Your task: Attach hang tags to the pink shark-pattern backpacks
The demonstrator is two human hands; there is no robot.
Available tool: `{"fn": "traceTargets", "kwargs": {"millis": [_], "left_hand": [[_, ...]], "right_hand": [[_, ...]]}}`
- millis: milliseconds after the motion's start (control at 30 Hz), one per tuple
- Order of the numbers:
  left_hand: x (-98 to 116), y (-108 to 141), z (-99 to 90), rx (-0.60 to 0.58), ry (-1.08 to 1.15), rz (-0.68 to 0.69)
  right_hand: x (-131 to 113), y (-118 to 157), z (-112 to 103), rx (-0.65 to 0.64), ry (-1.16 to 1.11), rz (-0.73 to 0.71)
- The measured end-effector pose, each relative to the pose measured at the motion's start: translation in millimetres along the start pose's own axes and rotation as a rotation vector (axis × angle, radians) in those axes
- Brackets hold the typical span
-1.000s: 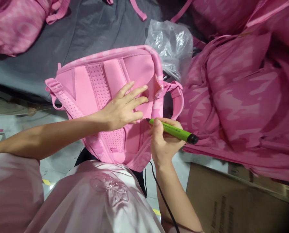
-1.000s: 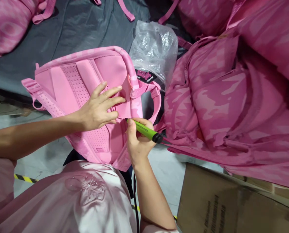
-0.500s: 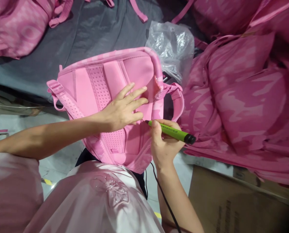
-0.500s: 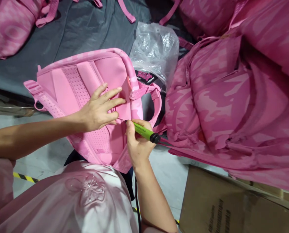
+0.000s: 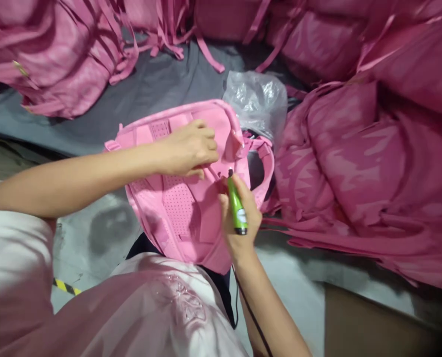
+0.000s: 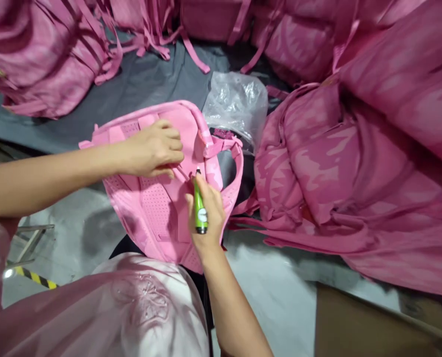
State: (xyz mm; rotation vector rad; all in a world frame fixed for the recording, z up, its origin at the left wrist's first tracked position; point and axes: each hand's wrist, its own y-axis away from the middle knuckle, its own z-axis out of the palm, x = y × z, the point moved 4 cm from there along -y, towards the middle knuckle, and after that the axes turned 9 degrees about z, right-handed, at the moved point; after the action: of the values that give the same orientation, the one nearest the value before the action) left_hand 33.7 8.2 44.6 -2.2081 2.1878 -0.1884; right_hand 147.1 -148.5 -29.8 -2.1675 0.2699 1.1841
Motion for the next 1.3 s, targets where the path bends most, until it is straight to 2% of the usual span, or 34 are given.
{"fn": "traceTargets", "kwargs": {"millis": [133, 200, 267, 300, 400, 467, 500, 567, 633, 733, 800, 867, 967, 1067, 1133, 1233, 1300], "left_hand": [[59.1, 27.6, -44.2, 0.106, -0.085, -0.094], [89.7, 45.3, -64.4, 0.186, -0.142, -0.175], [106.6, 61.1, -68.9, 0.244, -0.172, -0.247], [107.9, 67.7, -62.6, 0.239, -0.165, -0.268], [87.7, 82.9, -20.7, 0.122, -0.113, -0.253], [65.6, 92.6, 3.8, 0.071, -0.133, -0.203], [55.7, 98.4, 10.1, 0.074, -0.158, -0.180], [41.1, 113.0, 11.6, 0.098, -0.206, -0.160], [34.2, 131.5, 4.4, 0.120, -0.222, -0.176], [33.8, 158.8, -7.3, 0.145, -0.199, -0.243], [36.3, 168.0, -12.4, 0.176, -0.172, -0.311], [37.5, 164.2, -16.5, 0.225, -0.148, -0.407], [33.0, 132.6, -17.6, 0.258, -0.110, -0.493], [18.1, 88.5, -1.5, 0.088, -0.035, -0.423], [3.8, 69.3, 14.7, -0.028, -0.021, -0.405], [-13.1, 62.1, 33.9, -0.091, -0.059, -0.440], [-14.0, 66.1, 39.3, -0.093, -0.093, -0.427]], "right_hand": [[-40.5, 6.3, -9.6, 0.092, 0.051, -0.295], [-57.2, 9.6, -19.6, 0.059, 0.066, -0.359], [-63.0, 10.1, -22.0, -0.039, 0.112, -0.359], [-61.2, 10.0, -18.9, -0.099, 0.129, -0.352], [-42.0, 10.4, 3.4, -0.255, 0.126, -0.371], [-24.7, 10.5, 20.4, -0.291, 0.132, -0.392], [-17.1, 10.4, 26.9, -0.287, 0.148, -0.400], [-7.1, 10.0, 34.6, -0.258, 0.178, -0.420], [-4.4, 9.8, 37.3, -0.242, 0.182, -0.456], [-6.3, 8.8, 40.5, -0.264, 0.178, -0.508], [-6.9, 7.4, 43.8, -0.274, 0.178, -0.524], [-7.1, 6.2, 46.8, -0.251, 0.190, -0.522], [-13.1, 10.4, 50.3, -0.223, 0.178, -0.517], [-24.8, 23.1, 51.1, -0.200, 0.064, -0.462], [-30.5, 32.7, 52.3, -0.183, 0.019, -0.410], [-32.7, 41.0, 57.7, -0.225, 0.049, -0.409], [-29.5, 40.1, 60.4, -0.285, 0.051, -0.416]]}}
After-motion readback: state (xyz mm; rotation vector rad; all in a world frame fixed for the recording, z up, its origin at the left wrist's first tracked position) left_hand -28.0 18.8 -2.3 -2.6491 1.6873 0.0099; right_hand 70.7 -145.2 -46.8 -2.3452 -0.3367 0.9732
